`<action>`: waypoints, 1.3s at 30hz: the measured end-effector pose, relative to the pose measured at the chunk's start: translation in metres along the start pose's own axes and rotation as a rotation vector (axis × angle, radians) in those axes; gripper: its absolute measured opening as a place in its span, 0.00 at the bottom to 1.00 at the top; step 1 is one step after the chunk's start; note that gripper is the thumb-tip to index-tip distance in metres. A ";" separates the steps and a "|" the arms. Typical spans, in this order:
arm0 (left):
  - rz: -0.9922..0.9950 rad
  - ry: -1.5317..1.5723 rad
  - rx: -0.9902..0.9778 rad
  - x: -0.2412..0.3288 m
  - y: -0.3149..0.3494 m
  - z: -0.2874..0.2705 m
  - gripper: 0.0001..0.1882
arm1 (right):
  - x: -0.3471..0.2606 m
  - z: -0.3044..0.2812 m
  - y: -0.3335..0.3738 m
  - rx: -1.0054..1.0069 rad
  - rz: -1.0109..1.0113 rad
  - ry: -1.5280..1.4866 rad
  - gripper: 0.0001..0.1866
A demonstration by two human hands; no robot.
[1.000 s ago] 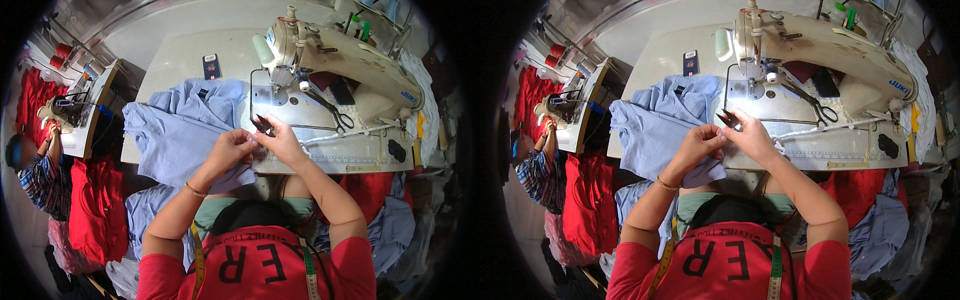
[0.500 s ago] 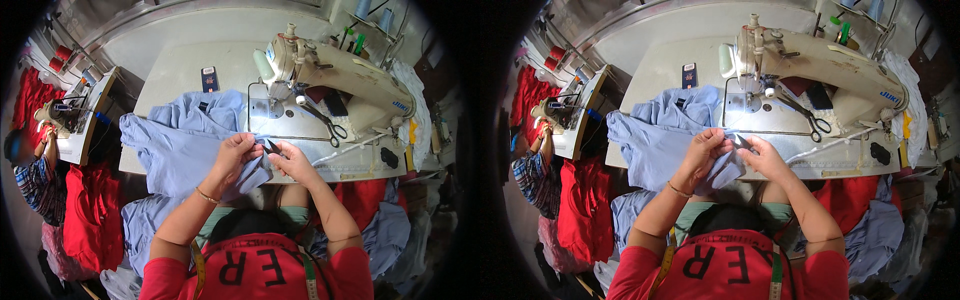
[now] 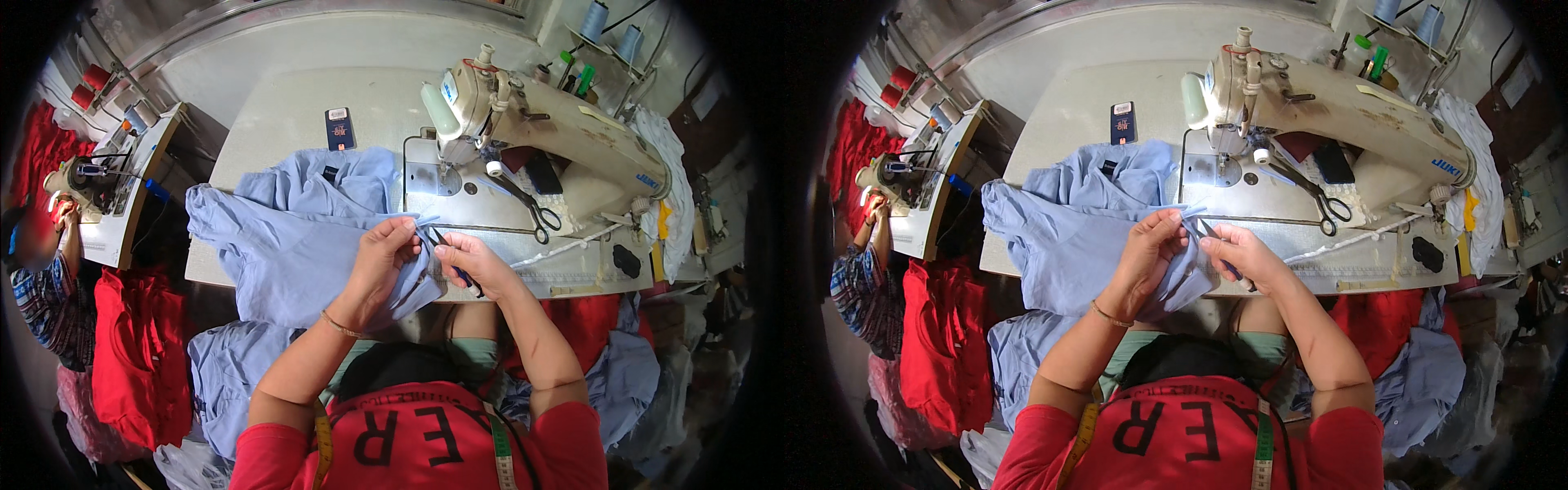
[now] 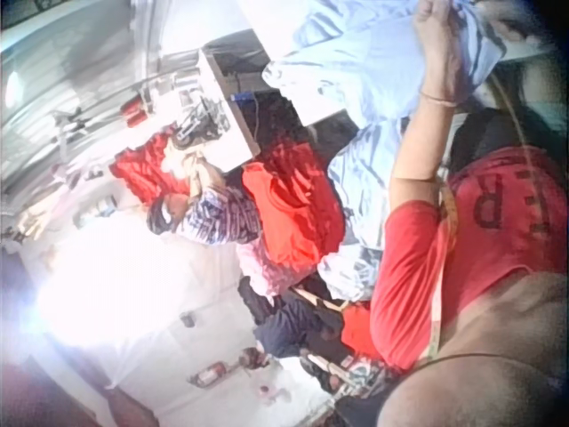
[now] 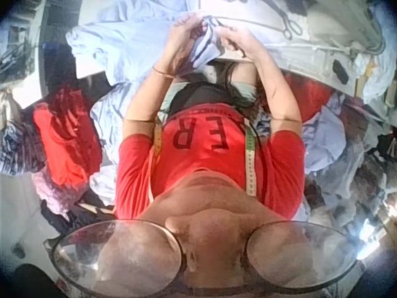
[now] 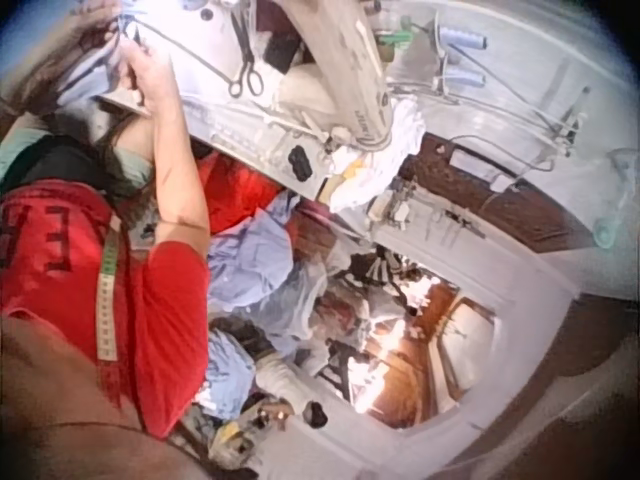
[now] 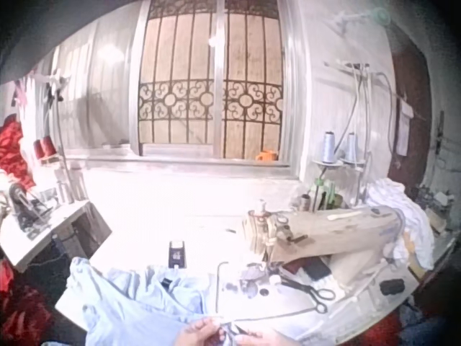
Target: The person picks up a light-blue button-down shirt and positions the edge of the sleeve cuff under the needle of an industrial sewing machine, sewing along the seam while guiding the fabric by hand.
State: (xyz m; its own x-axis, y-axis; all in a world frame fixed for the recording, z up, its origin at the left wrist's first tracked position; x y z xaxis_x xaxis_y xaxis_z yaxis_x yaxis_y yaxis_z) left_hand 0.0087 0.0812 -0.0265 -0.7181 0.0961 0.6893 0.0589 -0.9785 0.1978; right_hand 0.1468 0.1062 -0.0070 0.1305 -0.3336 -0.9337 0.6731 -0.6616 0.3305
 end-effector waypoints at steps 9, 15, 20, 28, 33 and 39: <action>0.013 0.019 0.010 0.001 0.003 0.002 0.07 | -0.011 0.008 -0.009 -0.005 -0.027 0.014 0.12; 0.014 0.041 -0.007 -0.001 0.002 0.001 0.07 | -0.013 0.014 -0.012 0.046 -0.065 0.049 0.13; 0.011 0.044 0.007 -0.002 0.002 0.001 0.07 | -0.012 0.015 -0.014 0.056 -0.074 0.077 0.14; 0.007 0.048 -0.018 -0.004 -0.001 -0.002 0.07 | -0.011 0.016 -0.014 0.058 -0.031 -0.033 0.10; 0.008 0.051 -0.022 -0.005 -0.001 -0.004 0.07 | -0.012 0.018 -0.013 0.074 -0.011 -0.079 0.11; 0.013 0.047 -0.033 -0.002 0.001 0.000 0.07 | -0.011 0.018 -0.014 0.029 0.000 -0.147 0.12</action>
State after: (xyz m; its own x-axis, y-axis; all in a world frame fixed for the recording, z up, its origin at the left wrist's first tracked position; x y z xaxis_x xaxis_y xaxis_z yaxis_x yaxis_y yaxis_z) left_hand 0.0099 0.0802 -0.0279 -0.7490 0.0752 0.6583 0.0462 -0.9852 0.1652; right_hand 0.1233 0.1070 0.0016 0.0215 -0.4268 -0.9041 0.6516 -0.6799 0.3365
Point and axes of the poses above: each hand's wrist, its own y-axis away from the middle knuckle, its own z-axis out of the palm, x = y × z, the point moved 6 cm from there along -y, towards the middle knuckle, and after that the axes turned 2 degrees about x, right-handed, at the moved point
